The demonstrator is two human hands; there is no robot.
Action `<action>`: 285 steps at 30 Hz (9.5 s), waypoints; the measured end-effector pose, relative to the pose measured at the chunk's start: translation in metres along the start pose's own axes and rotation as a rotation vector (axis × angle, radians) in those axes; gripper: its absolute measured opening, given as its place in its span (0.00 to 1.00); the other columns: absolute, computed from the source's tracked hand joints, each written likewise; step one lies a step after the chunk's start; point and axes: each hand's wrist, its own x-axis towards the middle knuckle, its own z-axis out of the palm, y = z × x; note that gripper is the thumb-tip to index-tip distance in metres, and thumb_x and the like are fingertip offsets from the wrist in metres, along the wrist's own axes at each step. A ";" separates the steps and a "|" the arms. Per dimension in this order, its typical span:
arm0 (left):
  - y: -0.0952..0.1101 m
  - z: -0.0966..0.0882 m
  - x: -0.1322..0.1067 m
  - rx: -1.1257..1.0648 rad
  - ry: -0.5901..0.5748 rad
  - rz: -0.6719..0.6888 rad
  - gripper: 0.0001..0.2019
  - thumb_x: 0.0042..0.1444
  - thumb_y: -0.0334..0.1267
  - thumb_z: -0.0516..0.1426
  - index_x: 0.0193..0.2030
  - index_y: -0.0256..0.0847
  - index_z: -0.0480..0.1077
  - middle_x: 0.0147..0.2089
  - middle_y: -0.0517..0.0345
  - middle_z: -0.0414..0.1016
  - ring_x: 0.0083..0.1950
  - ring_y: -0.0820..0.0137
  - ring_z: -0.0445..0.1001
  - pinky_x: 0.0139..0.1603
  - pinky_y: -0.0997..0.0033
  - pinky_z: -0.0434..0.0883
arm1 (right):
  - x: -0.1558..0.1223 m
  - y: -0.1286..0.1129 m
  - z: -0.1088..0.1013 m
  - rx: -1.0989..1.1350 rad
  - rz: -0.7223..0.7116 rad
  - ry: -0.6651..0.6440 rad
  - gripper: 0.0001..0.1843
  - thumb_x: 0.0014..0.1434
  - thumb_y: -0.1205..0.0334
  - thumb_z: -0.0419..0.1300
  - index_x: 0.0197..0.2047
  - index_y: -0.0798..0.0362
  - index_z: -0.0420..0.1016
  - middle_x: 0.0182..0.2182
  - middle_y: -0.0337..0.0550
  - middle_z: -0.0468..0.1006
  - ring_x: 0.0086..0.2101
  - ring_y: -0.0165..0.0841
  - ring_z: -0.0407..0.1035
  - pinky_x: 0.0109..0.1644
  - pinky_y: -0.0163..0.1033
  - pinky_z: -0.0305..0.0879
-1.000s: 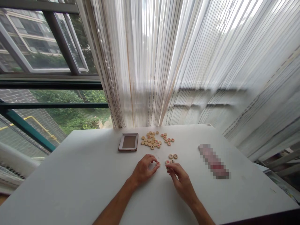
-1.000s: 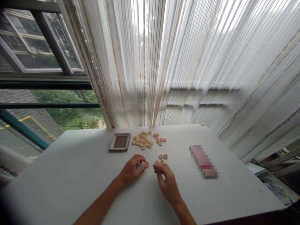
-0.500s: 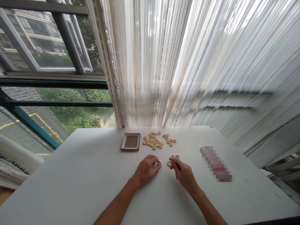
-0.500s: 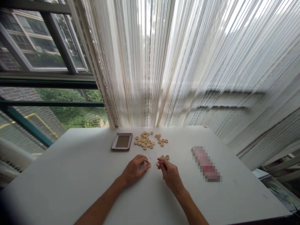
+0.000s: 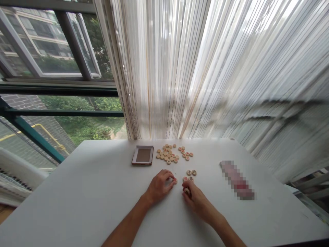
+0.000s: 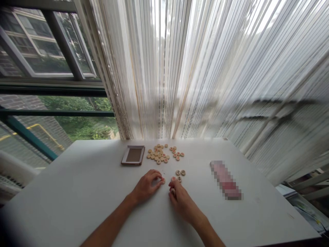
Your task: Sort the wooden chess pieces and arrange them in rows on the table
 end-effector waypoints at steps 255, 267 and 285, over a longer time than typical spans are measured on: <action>-0.051 -0.034 0.162 -0.233 -0.195 -0.252 0.22 0.63 0.48 0.52 0.59 0.39 0.65 0.49 0.47 0.74 0.45 0.66 0.77 0.42 0.69 0.72 | 0.107 0.106 -0.051 0.198 0.194 0.531 0.22 0.61 0.44 0.54 0.37 0.53 0.78 0.29 0.45 0.82 0.28 0.37 0.74 0.34 0.38 0.68; -0.023 -0.021 0.069 -1.037 -0.063 -0.446 0.20 0.55 0.43 0.65 0.51 0.38 0.69 0.48 0.47 0.76 0.51 0.60 0.78 0.54 0.60 0.73 | 0.107 0.112 -0.051 0.154 0.198 0.515 0.22 0.60 0.43 0.54 0.39 0.52 0.78 0.31 0.45 0.82 0.31 0.38 0.75 0.37 0.39 0.68; -0.023 -0.001 0.023 -0.256 0.180 -0.204 0.07 0.56 0.40 0.63 0.37 0.40 0.72 0.50 0.50 0.79 0.48 0.63 0.78 0.51 0.61 0.75 | 0.091 0.071 -0.043 0.033 -0.089 0.463 0.14 0.64 0.53 0.54 0.39 0.52 0.77 0.34 0.46 0.79 0.34 0.37 0.71 0.39 0.40 0.69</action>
